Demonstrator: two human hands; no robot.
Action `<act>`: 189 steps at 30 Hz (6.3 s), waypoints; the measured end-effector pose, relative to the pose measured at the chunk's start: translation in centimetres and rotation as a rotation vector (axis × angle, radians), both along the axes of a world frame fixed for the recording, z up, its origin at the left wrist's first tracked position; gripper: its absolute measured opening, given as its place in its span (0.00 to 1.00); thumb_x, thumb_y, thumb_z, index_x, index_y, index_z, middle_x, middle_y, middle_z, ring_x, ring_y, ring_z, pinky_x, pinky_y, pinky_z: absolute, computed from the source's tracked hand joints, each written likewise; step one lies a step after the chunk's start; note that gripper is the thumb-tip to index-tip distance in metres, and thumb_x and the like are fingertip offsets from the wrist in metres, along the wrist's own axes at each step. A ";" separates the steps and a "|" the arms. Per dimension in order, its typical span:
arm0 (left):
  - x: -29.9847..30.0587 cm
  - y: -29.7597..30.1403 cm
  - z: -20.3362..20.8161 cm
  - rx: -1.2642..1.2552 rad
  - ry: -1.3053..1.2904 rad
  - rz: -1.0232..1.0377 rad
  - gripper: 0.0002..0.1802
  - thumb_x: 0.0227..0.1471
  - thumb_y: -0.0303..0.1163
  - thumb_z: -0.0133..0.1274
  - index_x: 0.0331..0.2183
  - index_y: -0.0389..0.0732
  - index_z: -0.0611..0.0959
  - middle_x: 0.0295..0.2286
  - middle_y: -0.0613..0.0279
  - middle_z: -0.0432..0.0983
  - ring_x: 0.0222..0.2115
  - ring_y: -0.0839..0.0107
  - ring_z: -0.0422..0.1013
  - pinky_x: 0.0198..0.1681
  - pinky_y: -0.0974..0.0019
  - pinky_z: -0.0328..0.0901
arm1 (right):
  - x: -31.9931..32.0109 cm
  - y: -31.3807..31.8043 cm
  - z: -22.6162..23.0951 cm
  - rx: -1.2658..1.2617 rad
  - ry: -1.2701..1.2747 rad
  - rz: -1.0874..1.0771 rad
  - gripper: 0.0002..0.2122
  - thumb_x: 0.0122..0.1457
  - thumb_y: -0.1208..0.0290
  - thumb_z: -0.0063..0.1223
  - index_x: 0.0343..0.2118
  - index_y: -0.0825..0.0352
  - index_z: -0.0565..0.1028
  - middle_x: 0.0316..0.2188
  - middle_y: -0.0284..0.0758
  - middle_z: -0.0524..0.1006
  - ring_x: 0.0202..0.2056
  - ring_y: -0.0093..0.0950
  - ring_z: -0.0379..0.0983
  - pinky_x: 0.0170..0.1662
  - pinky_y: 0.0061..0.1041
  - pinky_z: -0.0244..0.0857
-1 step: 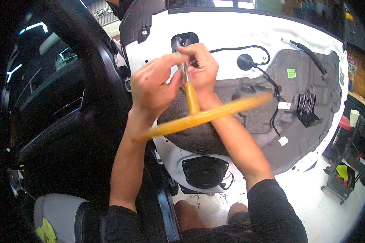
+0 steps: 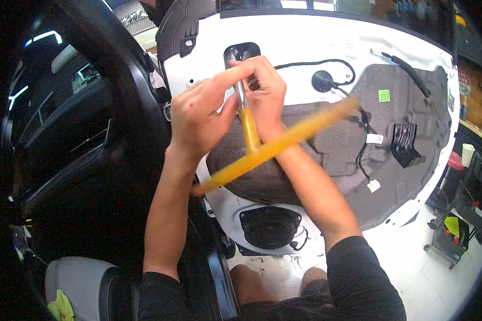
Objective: The person retrieves a T-handle wrench from a tool cart and uses it to tighten bolts on the interior metal frame of a white car door. After securing the bolts, the person aligns and snaps a black plastic door handle cover into place.
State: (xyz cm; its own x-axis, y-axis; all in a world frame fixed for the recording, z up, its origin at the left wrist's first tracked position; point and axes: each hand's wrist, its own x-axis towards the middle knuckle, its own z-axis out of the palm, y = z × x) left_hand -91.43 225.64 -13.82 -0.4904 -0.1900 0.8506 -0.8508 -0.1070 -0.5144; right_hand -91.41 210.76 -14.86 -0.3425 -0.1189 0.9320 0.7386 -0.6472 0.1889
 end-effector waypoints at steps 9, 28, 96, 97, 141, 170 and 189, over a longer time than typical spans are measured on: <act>0.1 -0.1 0.3 0.002 -0.049 0.097 0.17 0.46 0.21 0.63 0.40 0.48 0.89 0.21 0.65 0.76 0.21 0.69 0.73 0.23 0.64 0.67 | -1.0 -0.3 -0.1 -0.071 -0.013 -0.107 0.14 0.53 0.81 0.63 0.43 0.64 0.83 0.29 0.33 0.74 0.31 0.23 0.72 0.33 0.22 0.68; 0.8 -0.2 0.0 0.010 -0.075 0.068 0.17 0.50 0.21 0.63 0.42 0.49 0.90 0.18 0.68 0.71 0.18 0.75 0.68 0.21 0.67 0.63 | -0.2 -0.8 -0.6 -0.090 -0.071 -0.082 0.19 0.49 0.89 0.54 0.43 0.64 0.84 0.28 0.35 0.75 0.27 0.26 0.74 0.30 0.23 0.68; -0.6 -1.8 -2.8 0.130 0.010 0.108 0.15 0.49 0.21 0.62 0.42 0.40 0.87 0.24 0.61 0.80 0.22 0.70 0.76 0.26 0.64 0.68 | 0.3 -1.5 -1.2 -0.034 0.057 -0.223 0.14 0.50 0.70 0.63 0.41 0.61 0.83 0.32 0.35 0.72 0.30 0.35 0.77 0.32 0.30 0.71; -0.5 -1.9 -2.8 0.115 0.012 0.064 0.15 0.49 0.20 0.61 0.41 0.40 0.87 0.25 0.60 0.80 0.22 0.70 0.76 0.26 0.64 0.68 | 0.1 -1.3 -1.1 -0.038 0.071 -0.225 0.14 0.49 0.69 0.63 0.41 0.61 0.83 0.32 0.35 0.72 0.30 0.35 0.77 0.32 0.30 0.71; -0.3 1.0 -1.8 0.086 -0.046 0.071 0.19 0.50 0.26 0.67 0.47 0.41 0.87 0.22 0.65 0.79 0.19 0.81 0.69 0.20 0.74 0.59 | 0.7 -0.5 -0.1 -0.022 0.002 -0.393 0.12 0.49 0.76 0.58 0.38 0.60 0.83 0.31 0.34 0.79 0.35 0.34 0.78 0.32 0.32 0.75; 0.0 1.2 -2.0 0.041 -0.087 0.083 0.13 0.49 0.25 0.66 0.40 0.41 0.88 0.19 0.65 0.75 0.17 0.79 0.68 0.19 0.70 0.61 | -3.3 -1.3 1.0 0.005 0.274 -0.159 0.15 0.55 0.81 0.48 0.44 0.74 0.81 0.38 0.48 0.81 0.39 0.41 0.82 0.43 0.33 0.78; 0.3 0.2 -2.4 -0.235 -0.039 -0.025 0.13 0.46 0.28 0.73 0.35 0.35 0.88 0.18 0.65 0.75 0.17 0.82 0.67 0.18 0.75 0.55 | 0.4 1.2 7.7 0.549 0.598 1.238 0.12 0.57 0.76 0.48 0.39 0.80 0.73 0.39 0.49 0.70 0.40 0.45 0.73 0.43 0.54 0.79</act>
State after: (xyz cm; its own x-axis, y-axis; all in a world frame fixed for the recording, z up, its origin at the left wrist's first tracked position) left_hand -91.14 225.84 -16.20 -0.5254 0.0233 0.8506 -0.8349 -0.2071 -0.5100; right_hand -91.00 211.98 -7.12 0.6466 -0.4182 0.6380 0.7394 0.5492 -0.3893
